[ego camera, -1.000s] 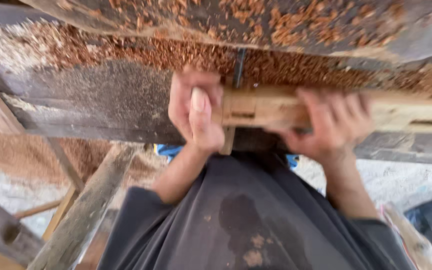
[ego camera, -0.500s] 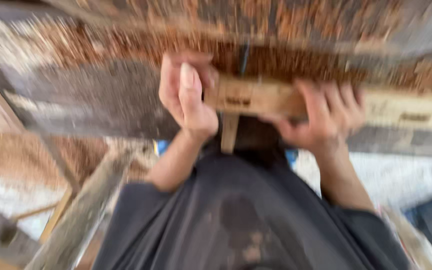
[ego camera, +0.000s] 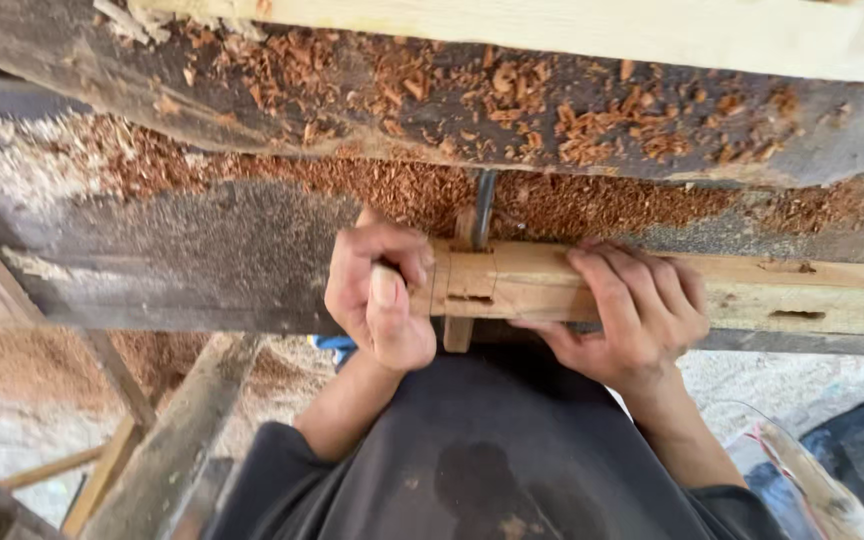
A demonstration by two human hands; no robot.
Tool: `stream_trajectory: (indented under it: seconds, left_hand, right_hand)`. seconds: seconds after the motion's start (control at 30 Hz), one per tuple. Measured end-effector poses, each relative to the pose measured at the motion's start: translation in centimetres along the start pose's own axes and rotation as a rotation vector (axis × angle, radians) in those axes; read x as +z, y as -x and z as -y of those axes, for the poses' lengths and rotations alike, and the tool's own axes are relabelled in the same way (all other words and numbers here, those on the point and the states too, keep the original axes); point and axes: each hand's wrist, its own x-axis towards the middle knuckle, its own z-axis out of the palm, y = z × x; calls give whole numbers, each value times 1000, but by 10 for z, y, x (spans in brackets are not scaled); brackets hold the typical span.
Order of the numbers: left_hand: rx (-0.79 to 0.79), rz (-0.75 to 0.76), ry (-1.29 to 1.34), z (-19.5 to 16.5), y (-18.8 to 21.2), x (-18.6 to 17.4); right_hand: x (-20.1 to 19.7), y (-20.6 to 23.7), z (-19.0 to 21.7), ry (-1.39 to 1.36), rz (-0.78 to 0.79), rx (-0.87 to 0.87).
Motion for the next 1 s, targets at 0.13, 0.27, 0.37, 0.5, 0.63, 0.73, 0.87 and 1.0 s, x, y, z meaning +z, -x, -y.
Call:
stream_trajectory:
  seconds: [0.13,0.27,0.37,0.5,0.63,0.73,0.87,1.0]
  left_hand:
    - [-51,23,-66,-2,-10,3]
    - [-59,44,-102,-7,-17,7]
    - [-10,32,-73,-9,-21,10]
    - [-155,25,1,-10,-25,9]
    - [6,62,-65,-9,-27,5]
    - [-87,48,3,-8,-27,1]
    - [-112,50,13,-5,-25,2]
    - [-89,18,5,-1,-21,13]
  right_hand:
    - [5,-10,-5,-30,-21,-33]
    - [0,-19,-3,-48,53,21]
    - [-1,-20,1,-34,11,42]
    - [-2,-18,4,-23,82,40]
    - [0,-25,7,-31,29,50]
    - [0,-32,11,-5,-1,21]
    - [-1,-33,10,-21,-7,9]
    - [-7,-27,-4,-28,27,2]
